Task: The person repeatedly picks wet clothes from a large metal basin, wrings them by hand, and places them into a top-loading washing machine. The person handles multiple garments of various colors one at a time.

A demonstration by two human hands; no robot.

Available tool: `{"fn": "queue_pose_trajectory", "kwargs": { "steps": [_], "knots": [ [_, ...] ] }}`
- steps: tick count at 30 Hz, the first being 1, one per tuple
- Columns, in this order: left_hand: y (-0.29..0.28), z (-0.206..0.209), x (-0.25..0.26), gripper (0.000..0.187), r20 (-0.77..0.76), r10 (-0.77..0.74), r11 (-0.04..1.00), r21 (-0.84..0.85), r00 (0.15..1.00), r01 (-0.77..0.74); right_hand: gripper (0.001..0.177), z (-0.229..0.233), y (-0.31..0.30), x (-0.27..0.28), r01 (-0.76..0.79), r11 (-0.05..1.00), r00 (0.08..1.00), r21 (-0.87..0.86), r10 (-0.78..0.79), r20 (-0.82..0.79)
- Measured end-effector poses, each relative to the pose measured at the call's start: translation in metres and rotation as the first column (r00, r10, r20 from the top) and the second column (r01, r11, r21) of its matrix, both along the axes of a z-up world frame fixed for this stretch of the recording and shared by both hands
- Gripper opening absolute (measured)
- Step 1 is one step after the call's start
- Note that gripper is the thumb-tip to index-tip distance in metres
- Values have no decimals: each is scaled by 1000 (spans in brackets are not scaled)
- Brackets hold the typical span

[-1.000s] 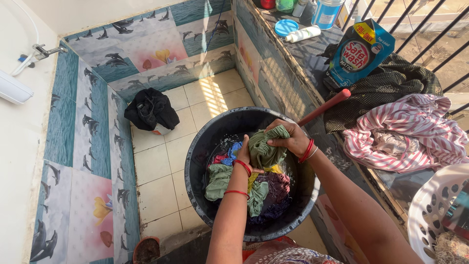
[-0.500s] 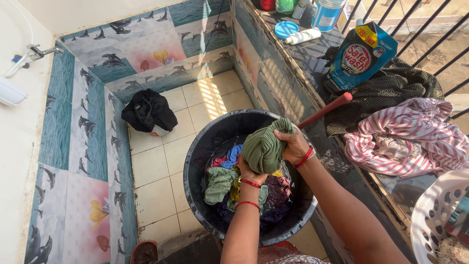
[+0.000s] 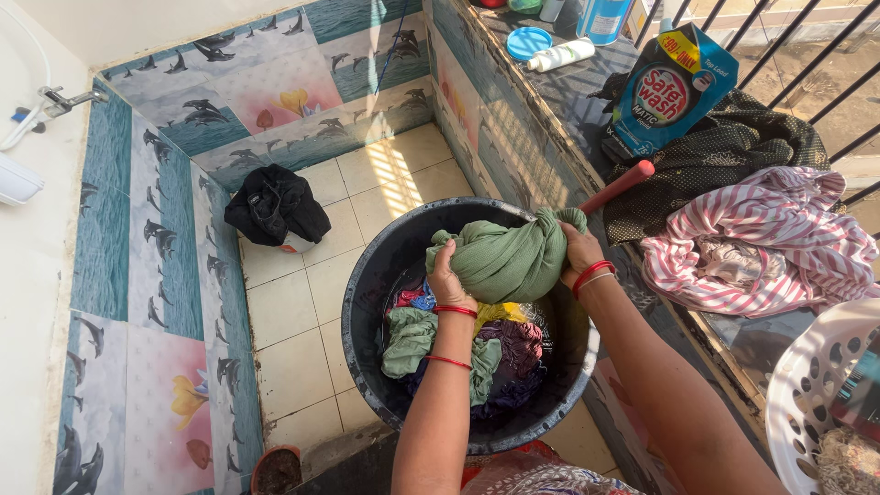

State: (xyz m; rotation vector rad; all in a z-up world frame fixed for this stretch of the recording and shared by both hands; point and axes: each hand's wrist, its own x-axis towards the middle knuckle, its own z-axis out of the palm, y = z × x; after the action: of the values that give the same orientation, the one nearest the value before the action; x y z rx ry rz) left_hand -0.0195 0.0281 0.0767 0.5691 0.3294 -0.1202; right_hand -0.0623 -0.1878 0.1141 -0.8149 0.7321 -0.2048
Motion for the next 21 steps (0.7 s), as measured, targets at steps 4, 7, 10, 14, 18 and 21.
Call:
{"fn": "queue_pose_trajectory", "kwargs": {
  "steps": [4,7,10,14,18,21],
  "knots": [
    [4,25,-10,12,274,-75,958,287,959,-7,18,-69,-3,6,-199,975,976,-100,187,-115],
    [6,48,-17,19,400,-233,856,517,886,-9,24,-119,-8,14,-313,941,946,-124,298,-128],
    [6,72,-21,25,475,-404,732,681,781,-35,26,-151,-12,24,-441,878,896,-187,442,-37],
    [10,97,-21,29,539,-563,584,796,627,-160,26,-165,-13,33,-560,804,827,-202,559,-66],
    [14,105,-19,31,588,-636,514,806,499,-294,26,-164,-10,38,-691,617,709,-377,679,-190],
    [15,100,-20,34,567,-681,432,822,463,-371,24,-163,-6,40,-718,624,678,-309,728,-105]
  ]
}}
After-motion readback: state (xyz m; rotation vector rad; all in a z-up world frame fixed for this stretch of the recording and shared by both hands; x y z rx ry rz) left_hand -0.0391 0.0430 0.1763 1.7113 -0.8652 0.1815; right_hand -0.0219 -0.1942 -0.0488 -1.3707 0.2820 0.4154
